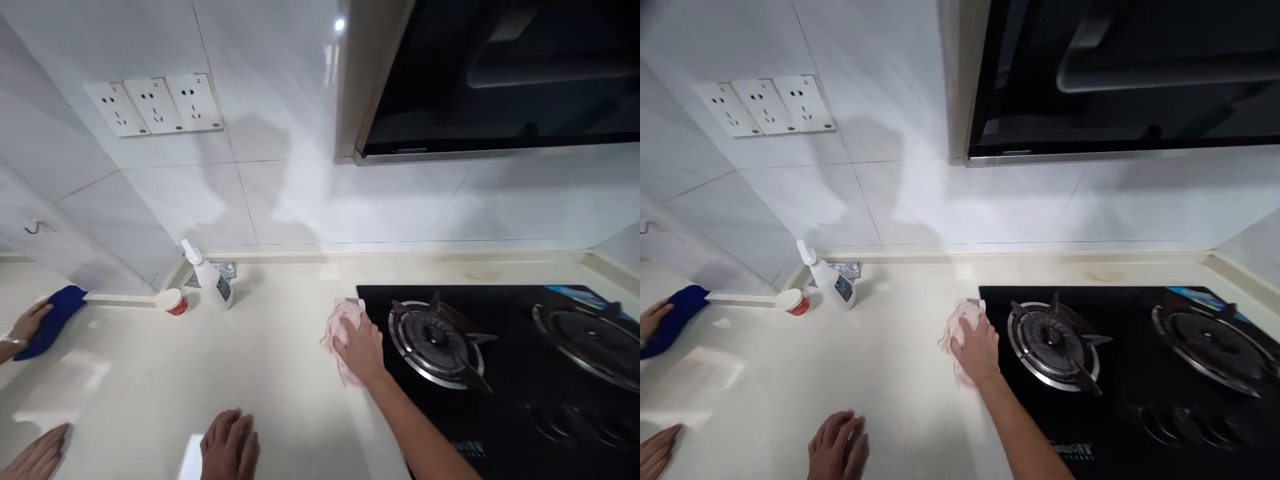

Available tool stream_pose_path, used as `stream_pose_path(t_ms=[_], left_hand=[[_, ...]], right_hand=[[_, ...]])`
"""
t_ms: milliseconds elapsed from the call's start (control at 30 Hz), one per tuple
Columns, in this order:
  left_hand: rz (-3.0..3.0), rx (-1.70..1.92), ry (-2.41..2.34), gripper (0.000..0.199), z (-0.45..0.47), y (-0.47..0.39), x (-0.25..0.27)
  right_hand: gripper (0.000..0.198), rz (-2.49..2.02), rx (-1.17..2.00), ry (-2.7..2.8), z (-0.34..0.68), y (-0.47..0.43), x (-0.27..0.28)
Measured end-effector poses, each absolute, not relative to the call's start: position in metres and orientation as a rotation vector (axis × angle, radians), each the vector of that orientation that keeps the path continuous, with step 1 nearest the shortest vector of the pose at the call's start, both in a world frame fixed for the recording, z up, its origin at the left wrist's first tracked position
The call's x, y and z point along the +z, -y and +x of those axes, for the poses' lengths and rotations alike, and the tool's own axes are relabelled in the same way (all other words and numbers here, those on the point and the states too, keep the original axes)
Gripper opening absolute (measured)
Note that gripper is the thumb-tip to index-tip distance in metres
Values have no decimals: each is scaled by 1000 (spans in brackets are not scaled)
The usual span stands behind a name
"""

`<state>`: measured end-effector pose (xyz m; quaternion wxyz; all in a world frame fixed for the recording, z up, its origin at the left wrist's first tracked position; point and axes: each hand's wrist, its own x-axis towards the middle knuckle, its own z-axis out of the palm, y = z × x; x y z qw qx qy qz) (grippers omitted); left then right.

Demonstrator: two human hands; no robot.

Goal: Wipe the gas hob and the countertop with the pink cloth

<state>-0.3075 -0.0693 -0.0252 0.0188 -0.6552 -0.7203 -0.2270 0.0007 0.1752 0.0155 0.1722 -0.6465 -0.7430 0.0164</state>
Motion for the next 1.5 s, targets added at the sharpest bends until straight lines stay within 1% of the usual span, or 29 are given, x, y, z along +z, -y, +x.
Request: stream_pose_path(t_ms=[100, 200, 300, 367, 500, 600, 667, 700, 767, 833, 867, 900, 967, 1000, 1067, 1167, 1233, 1333, 1400, 1433, 1500], left_hand=[[-2011, -707, 2216, 27, -304, 72, -28], [-2017, -717, 2175, 26, -304, 75, -29], [-2069, -687, 2143, 29, -304, 78, -23], [-2092, -678, 2172, 33, -303, 80, -16], [-2083, -750, 2255, 44, -297, 82, -7], [-1964, -889, 2271, 57, -296, 84, -8], [-1919, -949, 2274, 61, -297, 85, -9], [-1922, -957, 2266, 63, -297, 86, -9], [-2025, -926, 2181, 70, -296, 87, -7], [-2232, -849, 2014, 75, -291, 88, -3], [-2338, -791, 1944, 73, -288, 89, 0], [-2425, -729, 1901, 69, -284, 90, 2], [-2507, -641, 1906, 61, -276, 93, 6], [-2517, -633, 1927, 59, -273, 94, 7], [-2493, -723, 1955, 57, -270, 96, 8], [-2384, -949, 1998, 58, -269, 100, 5], [-2351, -1047, 2009, 58, -270, 103, 3], [-2330, -1150, 2053, 55, -269, 105, 0], [-2272, -1242, 2103, 53, -269, 105, 3], [-2227, -1291, 2133, 51, -270, 106, 6], [-2107, -1362, 2205, 46, -275, 109, 14]], right_hand=[[52, -1854, 146, 2116, -14, -249, 24], [53, -1786, 246, 2172, -43, -304, 29], [53, -1637, 313, 2287, -94, -329, 30], [52, -1491, 370, 2396, -136, -325, 29], [52, -1186, 457, 2594, -207, -264, 31], [47, -1009, 468, 2662, -230, -182, 29], [44, -845, 469, 2651, -225, -121, 21], [45, -794, 476, 2636, -217, -90, 15], [57, -751, 502, 2597, -190, -39, 3], [66, -788, 526, 2552, -153, -7, -8], [65, -811, 533, 2543, -132, -2, -11], [60, -837, 534, 2546, -110, -4, -13], [46, -946, 493, 2558, -71, -28, -13], [42, -1045, 451, 2549, -54, -48, -11], [47, -1262, 356, 2501, -30, -97, -4], [70, -1559, 315, 2417, -23, -157, 8], [69, -1596, 325, 2423, -37, -165, 14], [54, -1398, 381, 2516, -71, -117, 20], [52, -1167, 479, 2600, -95, -59, 22], [56, -1059, 532, 2632, -106, -28, 22], [77, -853, 625, 2667, -124, 29, 20]])
